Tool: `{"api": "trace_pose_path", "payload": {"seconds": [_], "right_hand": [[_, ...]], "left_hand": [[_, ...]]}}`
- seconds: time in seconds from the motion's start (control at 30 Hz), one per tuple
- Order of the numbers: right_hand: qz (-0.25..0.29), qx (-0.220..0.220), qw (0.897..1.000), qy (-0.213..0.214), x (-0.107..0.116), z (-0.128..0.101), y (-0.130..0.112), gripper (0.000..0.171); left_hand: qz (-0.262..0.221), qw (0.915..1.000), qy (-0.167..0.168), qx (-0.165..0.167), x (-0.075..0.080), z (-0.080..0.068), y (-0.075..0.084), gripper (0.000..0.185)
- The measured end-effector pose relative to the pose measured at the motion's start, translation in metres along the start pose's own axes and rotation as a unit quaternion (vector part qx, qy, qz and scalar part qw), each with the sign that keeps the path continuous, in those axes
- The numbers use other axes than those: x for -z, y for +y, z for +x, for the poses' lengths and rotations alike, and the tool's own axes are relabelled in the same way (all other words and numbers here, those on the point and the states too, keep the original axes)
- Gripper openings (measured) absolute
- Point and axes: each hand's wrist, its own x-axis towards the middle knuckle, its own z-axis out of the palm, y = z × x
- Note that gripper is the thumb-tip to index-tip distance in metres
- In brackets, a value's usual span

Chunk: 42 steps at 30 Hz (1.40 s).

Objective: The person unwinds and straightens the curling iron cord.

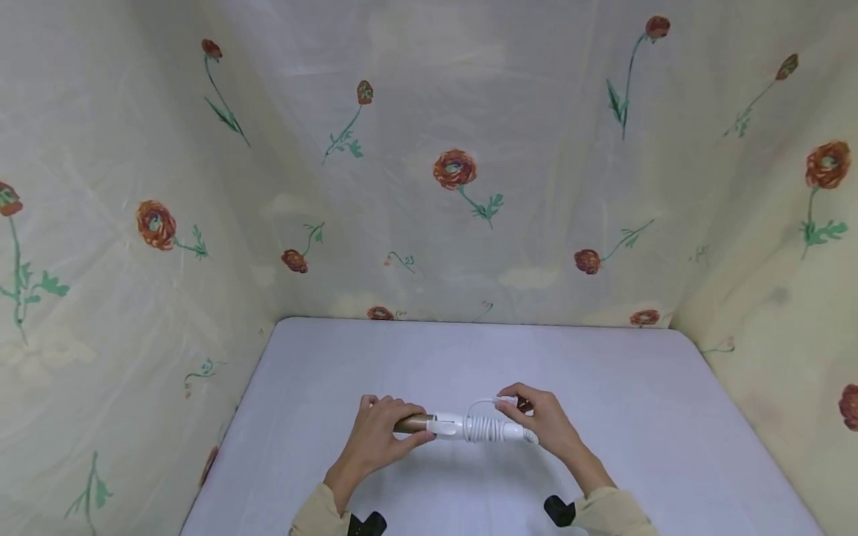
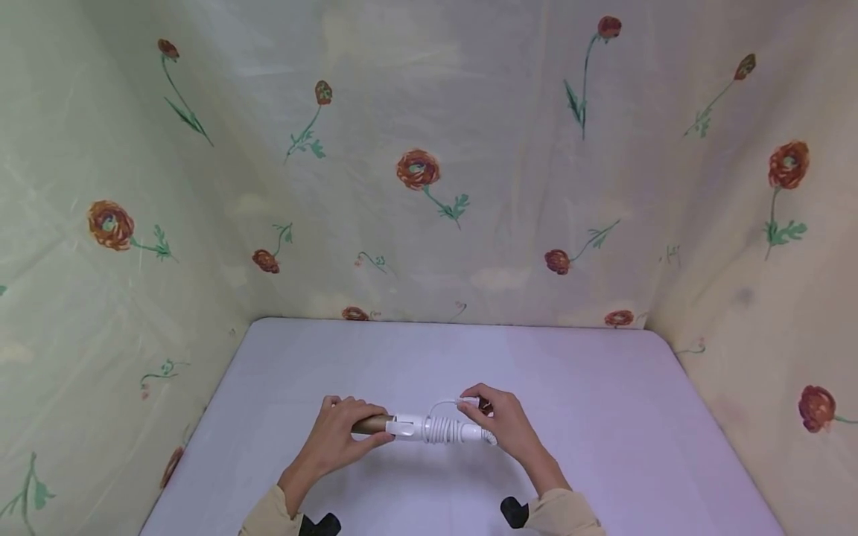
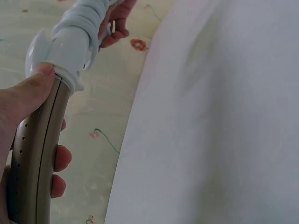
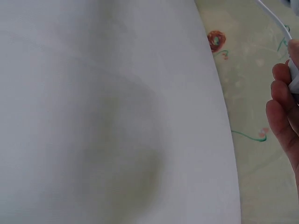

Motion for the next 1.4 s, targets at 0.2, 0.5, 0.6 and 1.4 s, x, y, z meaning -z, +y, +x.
{"api": "trace_pose_path", "payload": {"seconds": [0.2,0.5,0.6,1.4], "right_hand": [[0.034,0.005,0.999,0.021,-0.013,-0.008,0.01,0.016],[0.039,0.106,0.991,0.07,-0.033,-0.02,0.016,0.035],[0.062,0.076,0.993,0.063,-0.037,-0.026,0.007,0.035],[-0.017,-0.023,1.0,-0.011,-0.074,-0.032,0.001,0.016]], "left_hand": [[-0.019,0.9998,-0.004,0.0,0.0,-0.002,-0.001,0.045],[-0.036,0.9993,0.003,0.006,0.002,-0.001,0.002,0.044],[-0.044,0.999,0.006,0.006,0.001,-0.003,0.003,0.042],[-0.043,0.9966,0.07,0.013,0.001,0.009,0.003,0.041]]}}
